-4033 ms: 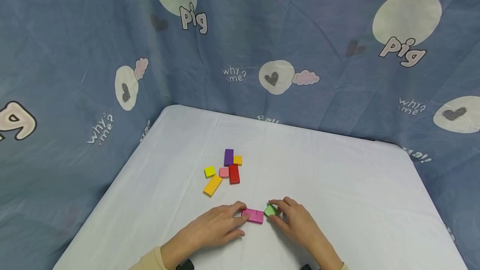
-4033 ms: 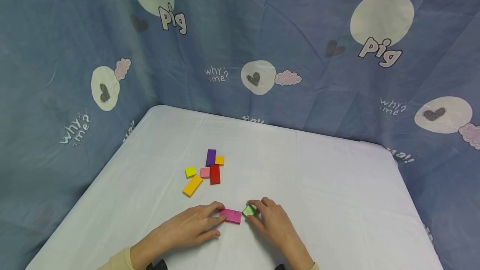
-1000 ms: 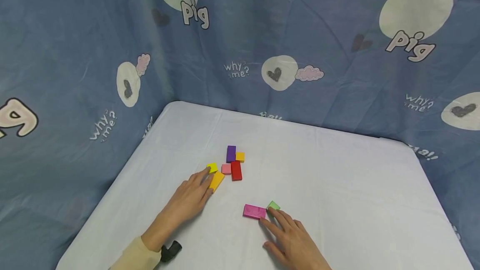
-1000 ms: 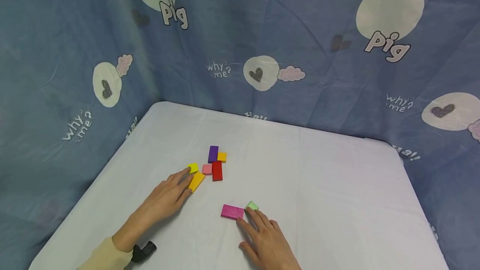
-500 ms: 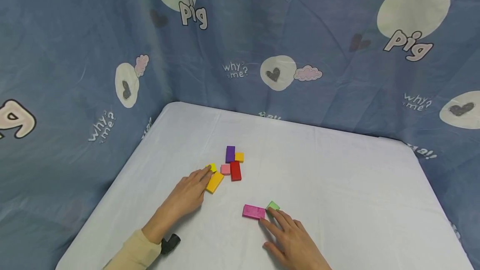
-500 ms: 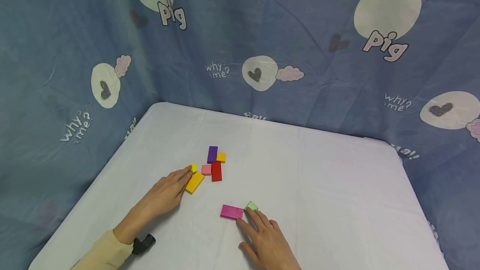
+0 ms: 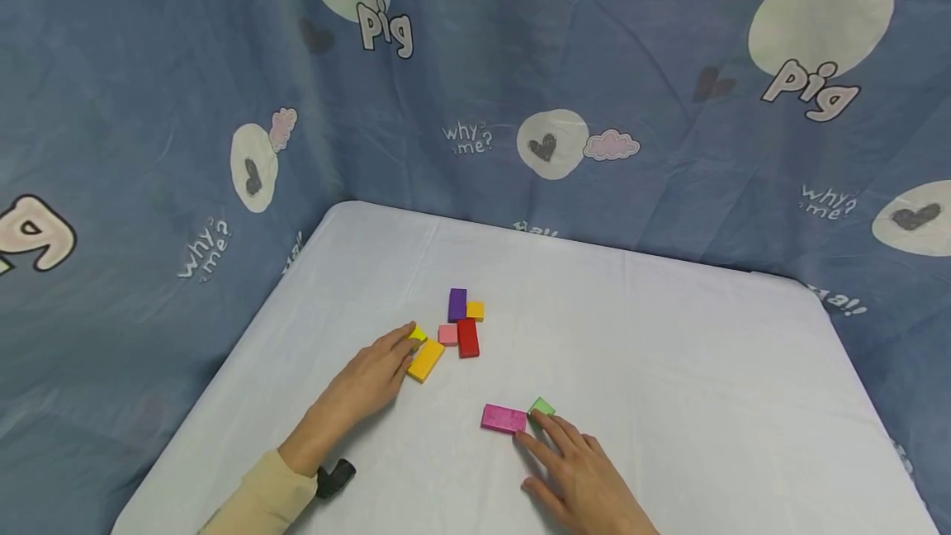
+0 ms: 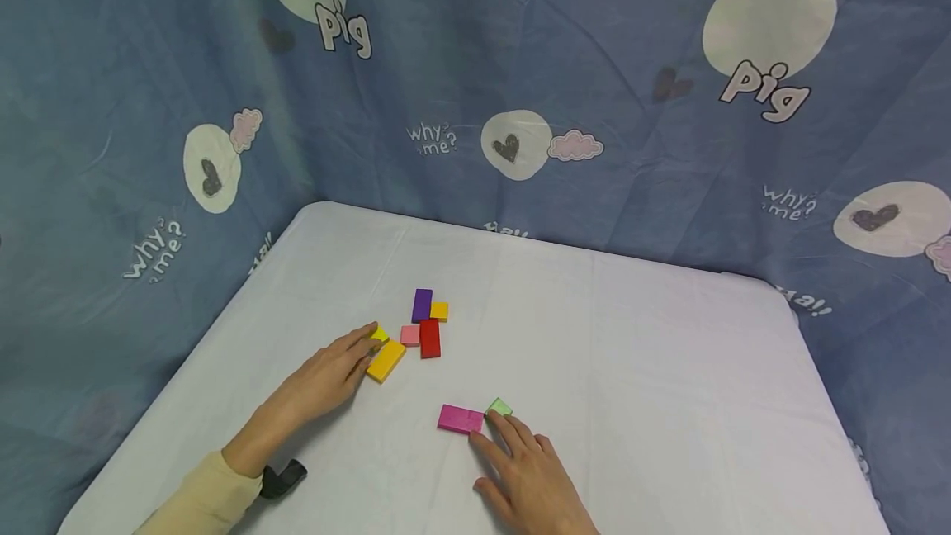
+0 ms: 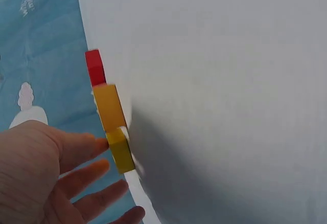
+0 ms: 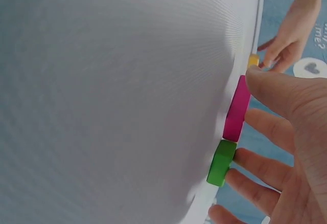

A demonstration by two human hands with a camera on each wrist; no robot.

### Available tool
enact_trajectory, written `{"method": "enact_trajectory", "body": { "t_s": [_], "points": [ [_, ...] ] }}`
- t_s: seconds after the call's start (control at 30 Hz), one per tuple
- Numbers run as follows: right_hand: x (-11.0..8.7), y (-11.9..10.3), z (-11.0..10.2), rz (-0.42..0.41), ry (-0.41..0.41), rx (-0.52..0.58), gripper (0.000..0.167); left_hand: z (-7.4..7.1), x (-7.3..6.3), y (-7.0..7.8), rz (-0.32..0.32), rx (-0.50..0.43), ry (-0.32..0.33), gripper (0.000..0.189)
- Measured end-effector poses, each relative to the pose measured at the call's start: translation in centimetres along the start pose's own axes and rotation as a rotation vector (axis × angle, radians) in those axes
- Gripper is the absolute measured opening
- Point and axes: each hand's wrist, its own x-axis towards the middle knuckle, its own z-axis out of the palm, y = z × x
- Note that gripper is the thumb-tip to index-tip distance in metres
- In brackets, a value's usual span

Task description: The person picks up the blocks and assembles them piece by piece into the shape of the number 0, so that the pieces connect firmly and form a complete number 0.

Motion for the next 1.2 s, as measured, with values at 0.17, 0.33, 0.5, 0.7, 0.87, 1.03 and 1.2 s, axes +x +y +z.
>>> {"method": "enact_trajectory", "body": {
  "t_s": [0.17, 0.33, 0.5, 0.7, 0.87, 1.03, 1.2],
  "points": [
    [-0.09, -0.04, 0.04, 0.003, -0.005, -0.003, 0.051, 0.04, 0.34, -0.56, 0.006, -0.023, -0.016, 0.032],
    [-0.13, 0.02, 0.05, -0.004, 0.006, -0.009, 0.052, 0.04, 0.64, -0.59, -0.006, -0.027, -0.018, 0.029],
    [-0.13, 0.04, -0.02, -0.006, 0.008, -0.009, 0.052, 0.05, 0.79, -0.54, 0.013, -0.001, 0.035, 0.023],
    [-0.17, 0.04, -0.05, -0.008, 0.010, -0.003, 0.051, 0.04, 0.85, -0.63, 0.016, 0.060, 0.031, 0.031],
    [-0.15, 0.07, -0.07, -0.007, 0.003, -0.002, 0.052, 0.02, 0.86, -0.65, 0.001, 0.041, 0.011, 0.030],
    [-0.19, 0.16, 0.00, -0.016, 0.026, -0.008, 0.052, 0.02, 0.91, -0.63, -0.020, 0.010, 0.012, 0.025],
    [-0.19, 0.20, 0.01, -0.017, 0.030, -0.002, 0.052, -0.11, 0.87, -0.50, -0.046, 0.004, 0.010, 0.022]
  ]
}}
